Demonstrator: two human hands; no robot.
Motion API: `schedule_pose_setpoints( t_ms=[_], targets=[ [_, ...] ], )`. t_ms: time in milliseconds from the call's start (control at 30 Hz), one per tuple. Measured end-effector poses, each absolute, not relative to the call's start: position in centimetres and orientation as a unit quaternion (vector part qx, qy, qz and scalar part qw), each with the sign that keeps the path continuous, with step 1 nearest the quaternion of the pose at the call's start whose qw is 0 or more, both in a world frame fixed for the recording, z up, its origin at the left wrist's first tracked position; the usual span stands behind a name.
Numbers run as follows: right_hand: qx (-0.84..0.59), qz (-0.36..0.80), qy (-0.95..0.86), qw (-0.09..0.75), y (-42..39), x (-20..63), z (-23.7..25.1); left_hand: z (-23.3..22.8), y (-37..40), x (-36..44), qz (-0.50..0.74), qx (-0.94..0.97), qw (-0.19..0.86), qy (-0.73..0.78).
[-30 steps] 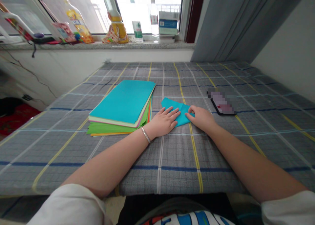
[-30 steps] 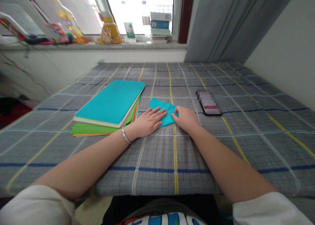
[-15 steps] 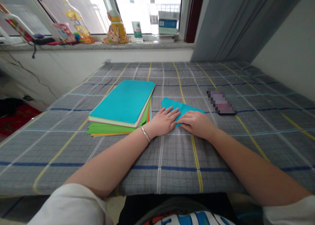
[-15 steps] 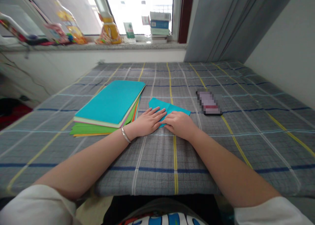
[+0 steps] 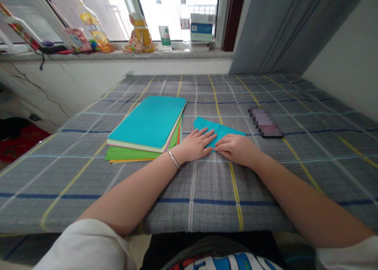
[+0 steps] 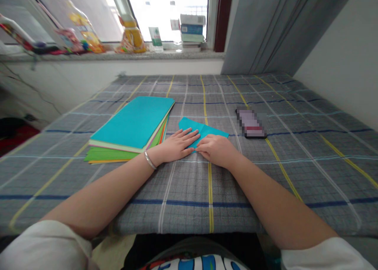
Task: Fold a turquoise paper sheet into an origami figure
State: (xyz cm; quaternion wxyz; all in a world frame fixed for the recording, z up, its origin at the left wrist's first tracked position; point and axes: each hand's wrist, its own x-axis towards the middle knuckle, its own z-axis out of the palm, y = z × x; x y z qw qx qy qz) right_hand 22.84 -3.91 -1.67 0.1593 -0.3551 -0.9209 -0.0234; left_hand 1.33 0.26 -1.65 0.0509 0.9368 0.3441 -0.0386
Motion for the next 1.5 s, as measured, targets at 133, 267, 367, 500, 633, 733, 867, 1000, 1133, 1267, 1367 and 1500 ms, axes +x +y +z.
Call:
schedule_pose_setpoints(
  t_ms=[133, 267, 367, 500, 633, 733, 867, 1000, 1133, 1267, 1367, 1500],
  targets=[
    [-0.355, -0.011, -0.919, 0.168, -4.0, 22.8, -1.5, -1.3, 0.8, 1.0, -0.061, 0.935, 0.078, 0.34],
    [-0.359, 0.0, -0.918, 0.168, -4.0, 22.8, -1.4, -1.8, 1.3, 0.6, -0.048, 0.941, 0.095, 0.322],
    [-0.361, 0.009, -0.917, 0.167, -4.0, 22.8, -1.4, -1.8, 1.5, 0.6, -0.055, 0.939, 0.101, 0.323],
    [-0.347, 0.037, -0.924, 0.157, -3.9, 23.0, -1.4, -1.1, 1.6, 0.6, -0.084, 0.94, 0.109, 0.313],
    [-0.328, 0.047, -0.932, 0.144, -4.0, 23.2, -1.1, -0.9, 1.9, 0.5, -0.088, 0.941, 0.118, 0.304],
    [-0.323, 0.029, -0.936, 0.135, -4.4, 23.0, -0.8, -1.0, 2.0, 0.4, -0.091, 0.942, 0.113, 0.303],
    [-0.328, 0.006, -0.936, 0.127, -4.9, 22.5, -0.7, -1.0, 2.0, 0.6, -0.099, 0.942, 0.102, 0.303],
    [-0.336, -0.017, -0.936, 0.107, -4.9, 22.2, -0.7, -1.0, 1.7, 0.6, -0.101, 0.941, 0.095, 0.309],
    [-0.341, -0.024, -0.933, 0.109, -4.8, 22.1, -0.6, -1.1, 1.6, 0.5, -0.095, 0.941, 0.09, 0.313],
    [-0.351, -0.032, -0.929, 0.11, -4.9, 22.0, -0.5, -1.2, 1.5, 0.4, -0.089, 0.942, 0.085, 0.313],
    [-0.357, -0.037, -0.927, 0.11, -5.0, 22.0, -0.4, -1.2, 1.3, 0.4, -0.081, 0.943, 0.082, 0.312],
    [-0.367, -0.043, -0.923, 0.109, -5.0, 21.9, -0.4, -1.3, 1.3, 0.4, -0.079, 0.943, 0.081, 0.313]
  ],
)
